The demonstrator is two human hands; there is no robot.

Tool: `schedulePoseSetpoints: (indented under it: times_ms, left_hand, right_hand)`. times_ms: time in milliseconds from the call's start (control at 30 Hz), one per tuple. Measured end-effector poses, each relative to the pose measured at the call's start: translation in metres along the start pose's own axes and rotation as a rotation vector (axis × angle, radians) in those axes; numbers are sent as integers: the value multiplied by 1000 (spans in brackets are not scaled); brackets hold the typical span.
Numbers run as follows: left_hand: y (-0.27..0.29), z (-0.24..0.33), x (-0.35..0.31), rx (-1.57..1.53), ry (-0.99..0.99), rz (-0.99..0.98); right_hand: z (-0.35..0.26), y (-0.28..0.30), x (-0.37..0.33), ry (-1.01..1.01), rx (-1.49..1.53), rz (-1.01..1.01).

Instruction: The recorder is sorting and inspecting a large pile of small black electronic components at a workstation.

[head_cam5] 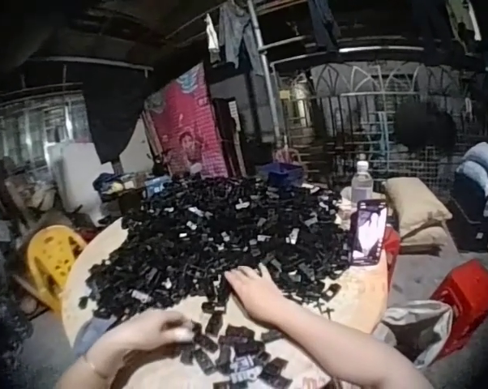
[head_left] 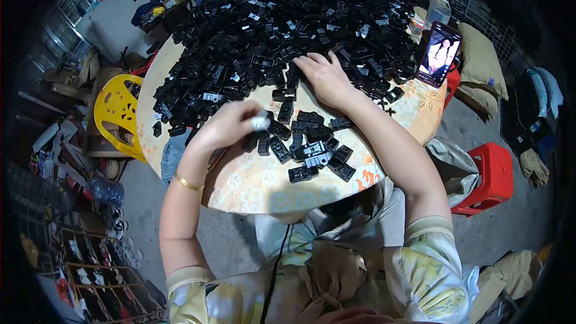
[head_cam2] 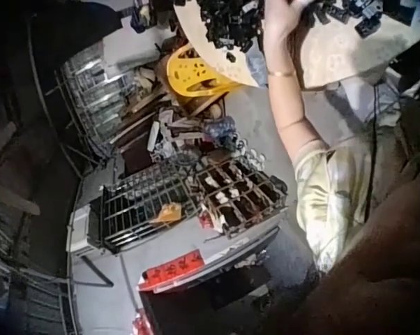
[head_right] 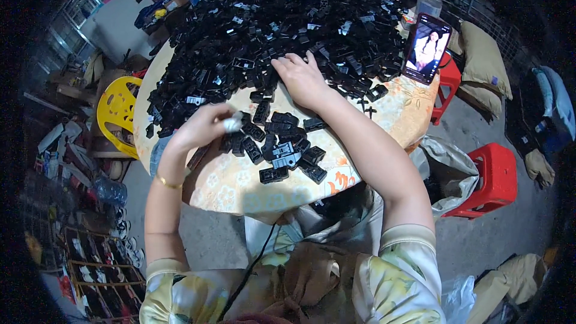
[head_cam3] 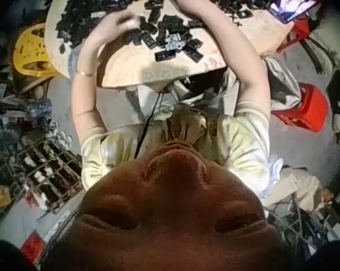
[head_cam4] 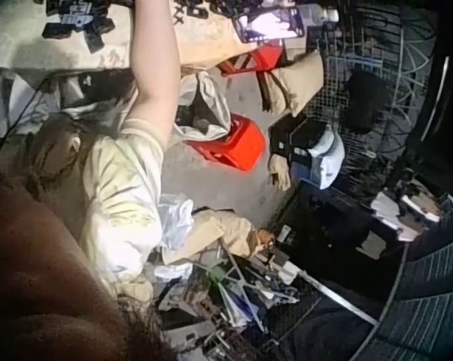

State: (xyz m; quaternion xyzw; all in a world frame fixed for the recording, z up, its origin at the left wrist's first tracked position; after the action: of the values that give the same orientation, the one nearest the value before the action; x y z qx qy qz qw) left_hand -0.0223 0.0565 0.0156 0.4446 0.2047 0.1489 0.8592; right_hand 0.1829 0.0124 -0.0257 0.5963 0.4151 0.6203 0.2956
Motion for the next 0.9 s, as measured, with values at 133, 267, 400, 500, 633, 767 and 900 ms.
schedulePoseSetpoints:
  times_ms: [133, 267, 400, 500, 633, 767, 900]
  left_hand:
    - [10, 12, 56, 39, -95, 262]
    - [6, 13, 97, 266, 99, 227]
    - [16, -8, 119, 340, -19, 207]
    - [22, -9, 124, 294, -63, 194]
    - [20, -2, 132, 499, -16, 198]
    - [27, 4, 122, 746, -185, 513]
    - [28, -10, 124, 678, -148, 484]
  right_hand:
    - [5, 2, -1, -40, -125, -65]
    - [8, 7, -4, -62, -146, -68]
    - [6, 18, -4, -49, -25, 6]
    - [10, 16, -7, -29, 2, 18]
    - [16, 8, -9, -102, -50, -8]
    - [15, 7, -9, -99, -55, -27]
    - [18, 4, -7, -111, -64, -22]
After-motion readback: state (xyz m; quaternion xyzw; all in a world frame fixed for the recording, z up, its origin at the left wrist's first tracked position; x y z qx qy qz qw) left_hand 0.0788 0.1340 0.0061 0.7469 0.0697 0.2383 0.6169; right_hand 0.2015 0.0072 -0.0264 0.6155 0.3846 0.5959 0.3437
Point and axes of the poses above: each hand's wrist, its own x-axis towards the middle knuckle, its own y-axis out of the back of the hand, z = x × y, the point moved 4 cm from there along x, towards the middle knuckle, and after that the axes turned 9 degrees about -z, right-handed, at the moved point
